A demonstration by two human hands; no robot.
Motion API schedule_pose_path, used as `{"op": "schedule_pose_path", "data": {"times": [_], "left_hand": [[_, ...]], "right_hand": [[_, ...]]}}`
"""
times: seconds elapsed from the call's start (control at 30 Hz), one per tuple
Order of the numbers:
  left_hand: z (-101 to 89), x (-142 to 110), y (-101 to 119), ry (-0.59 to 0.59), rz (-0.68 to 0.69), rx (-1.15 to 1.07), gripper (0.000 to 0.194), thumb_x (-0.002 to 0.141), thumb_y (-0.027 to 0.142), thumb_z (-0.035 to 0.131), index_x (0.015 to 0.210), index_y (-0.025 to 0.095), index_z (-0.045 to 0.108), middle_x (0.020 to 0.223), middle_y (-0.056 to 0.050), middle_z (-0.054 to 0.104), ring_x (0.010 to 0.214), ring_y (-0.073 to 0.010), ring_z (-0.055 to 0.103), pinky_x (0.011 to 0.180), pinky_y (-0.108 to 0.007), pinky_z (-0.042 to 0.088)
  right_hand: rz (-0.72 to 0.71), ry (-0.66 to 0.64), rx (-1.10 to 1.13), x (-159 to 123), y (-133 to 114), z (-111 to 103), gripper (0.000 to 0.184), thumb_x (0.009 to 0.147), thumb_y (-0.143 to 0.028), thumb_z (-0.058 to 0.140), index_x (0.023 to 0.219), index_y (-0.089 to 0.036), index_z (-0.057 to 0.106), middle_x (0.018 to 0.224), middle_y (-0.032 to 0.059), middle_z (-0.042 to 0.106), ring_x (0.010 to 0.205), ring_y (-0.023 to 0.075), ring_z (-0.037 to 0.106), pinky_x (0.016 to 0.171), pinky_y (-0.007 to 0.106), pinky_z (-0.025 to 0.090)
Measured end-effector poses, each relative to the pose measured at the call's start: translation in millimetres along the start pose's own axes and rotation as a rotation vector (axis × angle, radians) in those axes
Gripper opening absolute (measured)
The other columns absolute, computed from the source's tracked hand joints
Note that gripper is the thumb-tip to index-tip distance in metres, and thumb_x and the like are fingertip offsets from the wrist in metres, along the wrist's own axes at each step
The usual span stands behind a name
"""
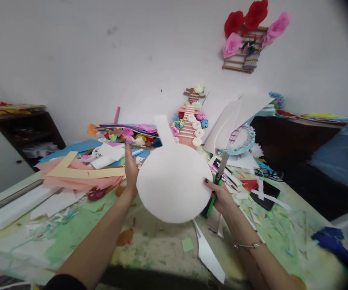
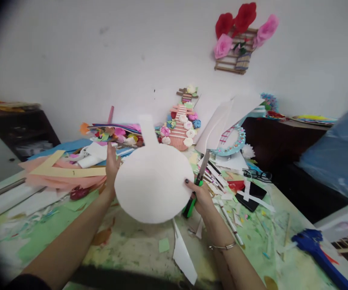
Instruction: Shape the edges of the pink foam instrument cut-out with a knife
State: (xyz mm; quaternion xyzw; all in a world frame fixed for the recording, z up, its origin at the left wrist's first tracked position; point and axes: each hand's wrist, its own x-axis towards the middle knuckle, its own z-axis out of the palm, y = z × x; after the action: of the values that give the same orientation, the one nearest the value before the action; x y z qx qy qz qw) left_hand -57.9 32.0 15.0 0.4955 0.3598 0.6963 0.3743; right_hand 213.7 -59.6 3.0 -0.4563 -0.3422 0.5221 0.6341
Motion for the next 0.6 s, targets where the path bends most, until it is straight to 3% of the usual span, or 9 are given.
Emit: {"op": "schedule_pose_path", "data": {"times": [0.1, 0.17, 0.23, 0.37, 0.47, 0.6], "left_hand": [[7.4, -5.7, 0.9, -0.092, -0.230, -0.149, 0.048, 0.080, 0.049, 0.062, 0.117, 0.019, 0.061, 0.129, -0.010, 0.062, 0.135, -0.0295, 0.041, 0.103, -0.038, 0.043], [13.4, -12.7, -0.7, -0.237, -0.402, -0.240, 0.054, 0.080, 0.062, 0.053, 0.105, 0.016, 0.066, 0.110, -0.014, 0.071, 0.118, -0.0325, 0.058, 0.090, -0.041, 0.053], [18.9, -19.9, -3.5, -0.291, -0.513, -0.345, 0.051, 0.076, 0.059, 0.061, 0.104, 0.017, 0.066, 0.105, -0.013, 0.073, 0.105, -0.0299, 0.065, 0.084, -0.039, 0.056], [24.9, -26.1, -7.4, -0.183, -0.500, -0.382, 0.050, 0.065, 0.025, 0.080, 0.111, 0.020, 0.061, 0.108, -0.006, 0.073, 0.089, -0.0202, 0.070, 0.079, -0.030, 0.057], [24.2, -23.5, -6.8, -0.114, -0.480, -0.374, 0.052, 0.064, 0.020, 0.080, 0.113, 0.021, 0.062, 0.107, -0.005, 0.073, 0.083, -0.0155, 0.069, 0.073, -0.025, 0.057], [21.5, -20.1, -5.5, -0.117, -0.491, -0.383, 0.050, 0.063, 0.020, 0.080, 0.110, 0.019, 0.064, 0.101, -0.005, 0.074, 0.081, -0.0154, 0.069, 0.070, -0.023, 0.057]], "right_hand": [[-0.063, 0.068, 0.051, 5.1, 4.0, 0.8, 0.040, 0.050, -0.035, 0.086, 0.072, -0.017, 0.057, 0.051, -0.0088, 0.050, 0.039, 0.0030, 0.033, 0.035, 0.017, 0.024], [-0.088, 0.086, 0.066, 7.2, 5.6, 0.4, 0.041, 0.051, -0.037, 0.085, 0.072, -0.017, 0.056, 0.049, -0.0100, 0.047, 0.039, 0.0033, 0.033, 0.037, 0.018, 0.028], [-0.100, 0.085, 0.064, 8.2, 5.6, -0.6, 0.041, 0.051, -0.036, 0.086, 0.072, -0.017, 0.056, 0.049, -0.0102, 0.046, 0.040, 0.0035, 0.035, 0.039, 0.018, 0.032], [-0.123, 0.068, 0.026, 8.9, 3.3, -2.2, 0.043, 0.046, -0.031, 0.087, 0.077, -0.016, 0.061, 0.054, -0.0070, 0.055, 0.044, 0.0060, 0.047, 0.046, 0.021, 0.042], [-0.142, 0.084, -0.026, 9.1, 3.2, -2.2, 0.039, 0.046, -0.032, 0.087, 0.071, -0.015, 0.062, 0.054, -0.0020, 0.061, 0.049, 0.0119, 0.057, 0.050, 0.025, 0.049], [-0.152, 0.127, -0.103, 9.1, 4.6, -1.9, 0.036, 0.050, -0.038, 0.086, 0.059, -0.014, 0.061, 0.051, 0.0034, 0.063, 0.046, 0.0149, 0.059, 0.046, 0.027, 0.050]]}}
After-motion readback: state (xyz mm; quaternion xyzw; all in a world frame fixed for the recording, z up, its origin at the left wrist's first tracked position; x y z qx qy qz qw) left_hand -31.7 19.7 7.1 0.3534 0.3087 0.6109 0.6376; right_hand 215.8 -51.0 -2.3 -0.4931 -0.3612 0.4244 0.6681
